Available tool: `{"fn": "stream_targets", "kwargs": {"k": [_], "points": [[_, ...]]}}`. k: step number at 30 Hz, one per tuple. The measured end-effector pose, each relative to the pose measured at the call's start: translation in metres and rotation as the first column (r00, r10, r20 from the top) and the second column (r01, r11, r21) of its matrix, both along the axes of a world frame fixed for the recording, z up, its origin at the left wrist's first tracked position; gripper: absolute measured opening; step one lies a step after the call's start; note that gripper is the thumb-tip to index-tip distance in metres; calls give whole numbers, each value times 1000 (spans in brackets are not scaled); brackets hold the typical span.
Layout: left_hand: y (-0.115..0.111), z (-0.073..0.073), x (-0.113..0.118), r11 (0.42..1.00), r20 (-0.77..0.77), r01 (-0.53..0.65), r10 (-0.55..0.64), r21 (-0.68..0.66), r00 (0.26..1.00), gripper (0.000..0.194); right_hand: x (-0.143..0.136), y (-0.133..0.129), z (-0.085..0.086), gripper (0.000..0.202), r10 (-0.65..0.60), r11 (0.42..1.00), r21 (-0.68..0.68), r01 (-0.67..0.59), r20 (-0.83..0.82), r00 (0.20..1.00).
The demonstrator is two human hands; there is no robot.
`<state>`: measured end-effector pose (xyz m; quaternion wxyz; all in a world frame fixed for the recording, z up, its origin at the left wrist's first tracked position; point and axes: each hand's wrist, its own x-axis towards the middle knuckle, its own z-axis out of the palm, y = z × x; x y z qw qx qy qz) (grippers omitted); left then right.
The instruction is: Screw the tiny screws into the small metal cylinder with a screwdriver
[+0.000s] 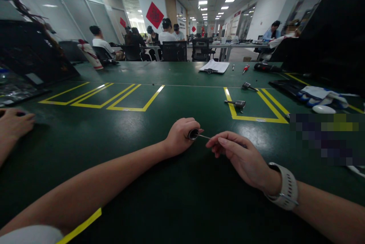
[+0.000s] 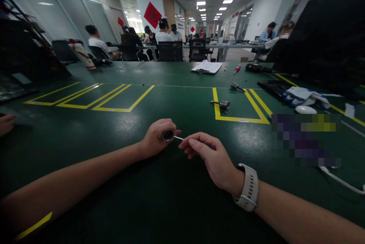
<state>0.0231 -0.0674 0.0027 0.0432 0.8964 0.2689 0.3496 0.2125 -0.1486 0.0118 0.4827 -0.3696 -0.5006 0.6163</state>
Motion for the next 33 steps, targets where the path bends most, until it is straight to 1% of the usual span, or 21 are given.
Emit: {"fn": "stream_targets", "kwargs": {"k": [4, 7, 10, 13, 15, 17, 19, 22, 24, 26, 30, 33], "points": [[1, 0, 1, 995, 67, 72, -67, -75, 995, 19, 1, 0, 0, 15, 11, 999, -42, -14, -66, 998], [3, -1, 2, 991, 68, 90, -84, -101, 994, 19, 2, 0, -1, 16, 3, 1000, -26, -5, -59, 998], [3, -3, 1, 998, 18, 22, -21, -66, 1000, 18, 3, -1, -2, 18, -35, 998, 50, 33, 28, 999], [2, -3, 0, 998, -75, -57, 58, 9, 996, 16, 3, -2, -3, 18, -61, 991, 124, 42, 155, 986], [0, -2, 0, 993, -132, -94, 102, 68, 986, 16, 3, -3, -3, 19, -53, 990, 141, 23, 210, 976], [-2, -1, 0, 986, -161, -122, 140, 114, 977, 16, 3, -4, -3, 20, -38, 991, 136, 8, 224, 974], [-3, -1, 1, 979, -168, -144, 167, 142, 971, 17, 2, -3, -2, 19, -28, 995, 99, 10, 187, 982], [-3, -1, 0, 977, -161, -152, 175, 147, 971, 17, 1, 0, 0, 17, -12, 999, -31, 13, 22, 1000], [-2, -2, 0, 983, -147, -139, 156, 122, 977, 17, 1, 3, 1, 15, -7, 992, -127, -6, -103, 995], [-1, -2, -1, 990, -117, -112, 122, 84, 986, 17, 2, 6, 1, 13, -2, 982, -188, -33, -183, 983], [2, -3, -1, 999, -54, -27, 28, 17, 998, 17, 4, 9, -1, 14, 4, 971, -230, -61, -242, 970], [3, -4, 0, 1000, -49, -15, 15, 3, 999, 18, 4, 9, -2, 14, -3, 976, -214, -50, -242, 970]]}}
